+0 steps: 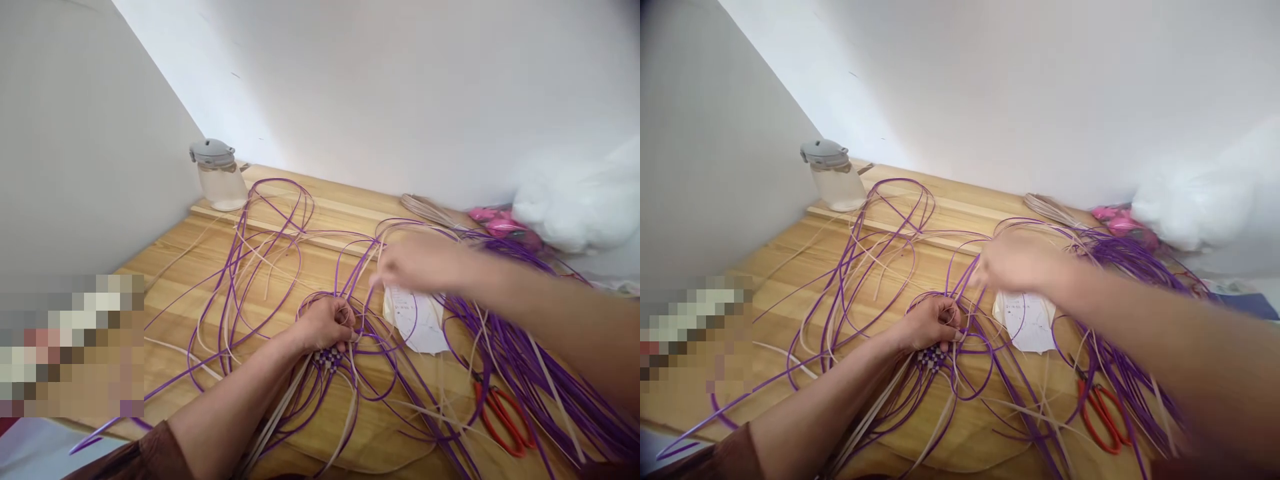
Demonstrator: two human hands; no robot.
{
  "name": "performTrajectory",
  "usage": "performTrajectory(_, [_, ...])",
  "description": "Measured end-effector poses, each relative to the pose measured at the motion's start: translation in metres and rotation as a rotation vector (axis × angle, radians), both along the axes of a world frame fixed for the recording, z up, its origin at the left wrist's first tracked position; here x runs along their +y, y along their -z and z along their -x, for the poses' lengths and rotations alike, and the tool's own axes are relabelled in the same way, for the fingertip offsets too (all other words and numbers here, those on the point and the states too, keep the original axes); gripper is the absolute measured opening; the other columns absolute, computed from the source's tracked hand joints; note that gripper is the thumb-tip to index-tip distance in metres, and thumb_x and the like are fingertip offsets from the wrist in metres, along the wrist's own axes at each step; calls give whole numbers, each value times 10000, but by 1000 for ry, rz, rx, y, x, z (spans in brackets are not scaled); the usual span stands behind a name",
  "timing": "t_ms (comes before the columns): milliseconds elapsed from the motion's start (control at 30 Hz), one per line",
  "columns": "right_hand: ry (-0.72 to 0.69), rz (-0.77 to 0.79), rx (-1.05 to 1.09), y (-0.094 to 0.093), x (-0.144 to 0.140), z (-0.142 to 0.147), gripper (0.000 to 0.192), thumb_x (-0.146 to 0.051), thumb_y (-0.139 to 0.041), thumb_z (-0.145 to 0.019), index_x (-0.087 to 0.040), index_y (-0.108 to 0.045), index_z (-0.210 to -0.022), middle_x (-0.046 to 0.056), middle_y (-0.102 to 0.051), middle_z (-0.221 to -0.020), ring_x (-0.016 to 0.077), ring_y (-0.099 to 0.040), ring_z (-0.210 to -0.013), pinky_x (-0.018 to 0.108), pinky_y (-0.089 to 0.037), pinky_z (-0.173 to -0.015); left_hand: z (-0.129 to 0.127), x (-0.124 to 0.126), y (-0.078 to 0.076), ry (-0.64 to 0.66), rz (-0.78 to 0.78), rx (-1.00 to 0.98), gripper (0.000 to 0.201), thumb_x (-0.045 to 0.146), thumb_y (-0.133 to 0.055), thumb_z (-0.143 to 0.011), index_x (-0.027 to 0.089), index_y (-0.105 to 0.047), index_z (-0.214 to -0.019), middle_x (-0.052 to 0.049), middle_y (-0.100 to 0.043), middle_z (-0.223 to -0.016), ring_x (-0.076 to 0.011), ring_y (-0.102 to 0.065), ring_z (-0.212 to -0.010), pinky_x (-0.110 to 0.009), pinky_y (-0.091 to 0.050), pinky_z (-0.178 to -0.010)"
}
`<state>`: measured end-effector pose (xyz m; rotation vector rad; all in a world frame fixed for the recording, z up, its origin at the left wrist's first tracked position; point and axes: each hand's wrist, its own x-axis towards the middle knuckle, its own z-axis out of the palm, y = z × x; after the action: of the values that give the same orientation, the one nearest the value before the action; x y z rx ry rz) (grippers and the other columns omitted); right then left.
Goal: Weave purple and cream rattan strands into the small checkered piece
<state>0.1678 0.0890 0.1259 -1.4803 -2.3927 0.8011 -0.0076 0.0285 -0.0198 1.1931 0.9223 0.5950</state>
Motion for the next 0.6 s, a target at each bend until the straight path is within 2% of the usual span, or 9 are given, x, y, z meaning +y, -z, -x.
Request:
performTrajectory(67, [-153, 86, -158, 25, -20, 7, 306, -223, -768, -699, -165, -579, -465, -18, -488, -428, 66, -393, -409, 225, -277, -447, 0, 1, 1, -6, -19, -2, 275, 226, -725, -603, 192, -474, -710, 78, -544, -535, -100, -567, -443, -167, -382, -415])
performTrajectory(100, [-210, 106, -211, 39, -31, 9, 293, -183, -733, -697, -173, -577, -449, -16, -489, -419, 72, -388, -408, 240, -249, -454, 0, 1, 1, -9, -28, 2, 259, 214, -712, -610, 193, -474, -710, 77, -543, -537, -101, -567, -447, -170, -385, -418])
performTrajectory(167, [-180, 104, -174, 62, -47, 10, 174, -154, -656, -724, -194, -650, -554, -9, -592, -521, 103, -482, -488, 241, -280, -496, 0, 1, -1, -18, -37, 13, 222, 179, -682, -618, 193, -481, -710, 76, -544, -548, -102, -566, -447, -175, -390, -421])
performTrajectory(233, [-72, 126, -71, 76, -56, 9, 103, -166, -623, -742, -208, -695, -681, -7, -673, -654, 129, -567, -592, 236, -337, -546, 0, 0, -4, -20, -31, 14, 203, 144, -655, -619, 194, -483, -714, 79, -546, -560, -98, -559, -444, -179, -398, -427])
performTrajectory(333, [35, 211, 27, 80, -55, 4, 91, -227, -629, -762, -200, -714, -741, 0, -703, -719, 144, -603, -644, 241, -381, -586, 1, -1, -8, -13, -4, 17, 222, 133, -651, -622, 200, -470, -731, 80, -564, -578, -95, -557, -445, -181, -410, -438])
performTrajectory(500, [-100, 386, 113, 76, -43, -3, 170, -236, -578, -806, -172, -736, -816, 17, -713, -763, 151, -616, -700, 242, -407, -619, 2, -1, -8, -2, -23, 64, 243, 143, -678, -614, 199, -487, -754, 69, -588, -597, -114, -594, -474, -184, -412, -439])
performTrajectory(600, [-65, 409, 199, 82, -42, -3, 117, -232, -610, -780, -163, -704, -791, 9, -693, -725, 132, -597, -653, 225, -401, -589, 3, -1, -8, 16, -39, 53, 229, 135, -657, -631, 196, -490, -775, 63, -597, -616, -109, -589, -471, -184, -417, -441])
